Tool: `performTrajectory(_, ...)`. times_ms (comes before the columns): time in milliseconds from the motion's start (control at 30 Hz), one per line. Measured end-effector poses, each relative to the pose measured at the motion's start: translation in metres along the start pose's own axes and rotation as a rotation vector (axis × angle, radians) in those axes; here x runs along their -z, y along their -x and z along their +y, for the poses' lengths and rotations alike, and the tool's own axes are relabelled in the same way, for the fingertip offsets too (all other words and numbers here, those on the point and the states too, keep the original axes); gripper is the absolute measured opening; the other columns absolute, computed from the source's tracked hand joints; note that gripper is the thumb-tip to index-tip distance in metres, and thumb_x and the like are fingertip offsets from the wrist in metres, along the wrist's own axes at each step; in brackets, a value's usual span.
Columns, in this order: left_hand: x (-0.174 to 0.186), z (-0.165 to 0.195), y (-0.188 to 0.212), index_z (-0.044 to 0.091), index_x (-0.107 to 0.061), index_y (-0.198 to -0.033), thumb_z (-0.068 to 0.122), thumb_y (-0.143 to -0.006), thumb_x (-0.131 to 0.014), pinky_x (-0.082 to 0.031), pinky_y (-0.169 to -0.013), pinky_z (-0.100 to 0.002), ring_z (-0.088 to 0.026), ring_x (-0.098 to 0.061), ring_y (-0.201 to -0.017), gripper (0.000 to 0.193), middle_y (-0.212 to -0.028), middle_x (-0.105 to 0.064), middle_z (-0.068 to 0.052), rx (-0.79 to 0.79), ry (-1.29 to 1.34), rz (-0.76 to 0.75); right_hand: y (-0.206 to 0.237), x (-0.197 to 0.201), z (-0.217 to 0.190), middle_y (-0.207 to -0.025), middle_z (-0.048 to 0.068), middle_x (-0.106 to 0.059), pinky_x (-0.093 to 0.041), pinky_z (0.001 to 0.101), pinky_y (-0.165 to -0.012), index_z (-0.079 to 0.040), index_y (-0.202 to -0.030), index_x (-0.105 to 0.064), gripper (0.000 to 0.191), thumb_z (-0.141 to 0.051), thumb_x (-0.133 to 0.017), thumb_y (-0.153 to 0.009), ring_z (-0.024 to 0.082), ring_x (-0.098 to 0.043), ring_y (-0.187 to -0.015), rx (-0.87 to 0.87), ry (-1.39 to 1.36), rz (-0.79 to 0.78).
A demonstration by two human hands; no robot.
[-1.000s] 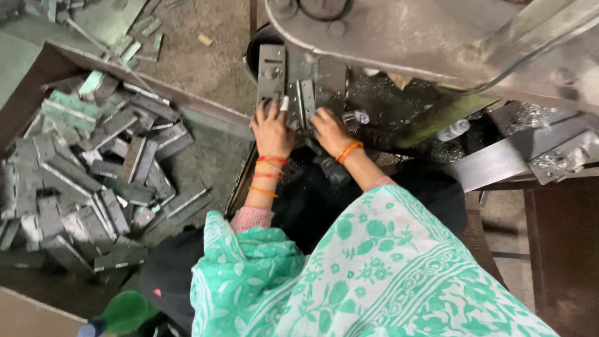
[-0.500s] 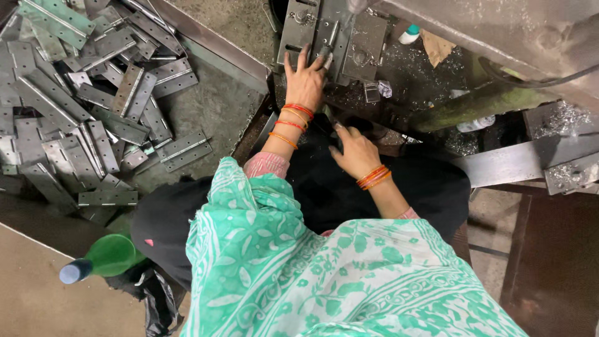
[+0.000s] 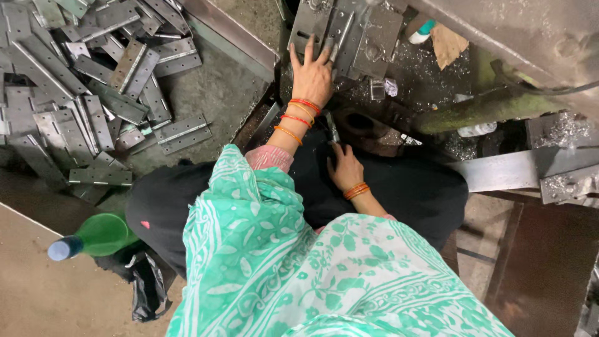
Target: The person sits at a press machine and repeatedly picks up metal brackets, places them into the press, and operates the lever to process them. Finished pieces are dropped into a bin below. The person handles the brackets one at a time throughout the clip.
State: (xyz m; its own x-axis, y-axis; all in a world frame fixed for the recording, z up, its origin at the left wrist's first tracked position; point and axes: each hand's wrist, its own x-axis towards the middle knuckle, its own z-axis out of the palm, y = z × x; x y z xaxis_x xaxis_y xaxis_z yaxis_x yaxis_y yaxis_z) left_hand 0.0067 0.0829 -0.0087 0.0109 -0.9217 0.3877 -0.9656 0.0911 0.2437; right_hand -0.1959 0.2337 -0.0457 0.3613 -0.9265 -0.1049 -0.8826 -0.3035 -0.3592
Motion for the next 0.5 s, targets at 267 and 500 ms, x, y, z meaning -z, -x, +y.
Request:
performTrajectory(267, -0.016, 0.008, -0.025, 0.01, -0.079, -0.109, 0.021, -0.095, -0.057, -0.008, -0.117, -0.079, -0.038, -0.027, -0.15, 0.029, -0.143, -0.06, -0.006, 0.053, -0.027, -0.059, -0.047, 0.076, -0.006, -0.115, 0.021, -0.067, -0.055, 0.0591, -0.08, -0.018, -0.139, -0.055, 0.05, -0.042, -0.065, -0.097, 0.047, -0.068, -0.098, -0.018, 0.104, -0.188)
performTrajectory(500, -0.031, 0.005, -0.048, 0.01, -0.08, -0.106, 0.022, -0.093, -0.058, -0.008, -0.115, -0.079, -0.039, -0.027, -0.148, 0.028, -0.143, -0.059, -0.006, 0.043, -0.033, -0.01, -0.008, -0.005, 0.012, -0.13, 0.031, -0.056, -0.057, 0.0563, -0.072, -0.021, -0.141, -0.054, 0.053, -0.034, -0.066, -0.092, 0.05, -0.067, -0.09, 0.049, 0.035, 0.046)
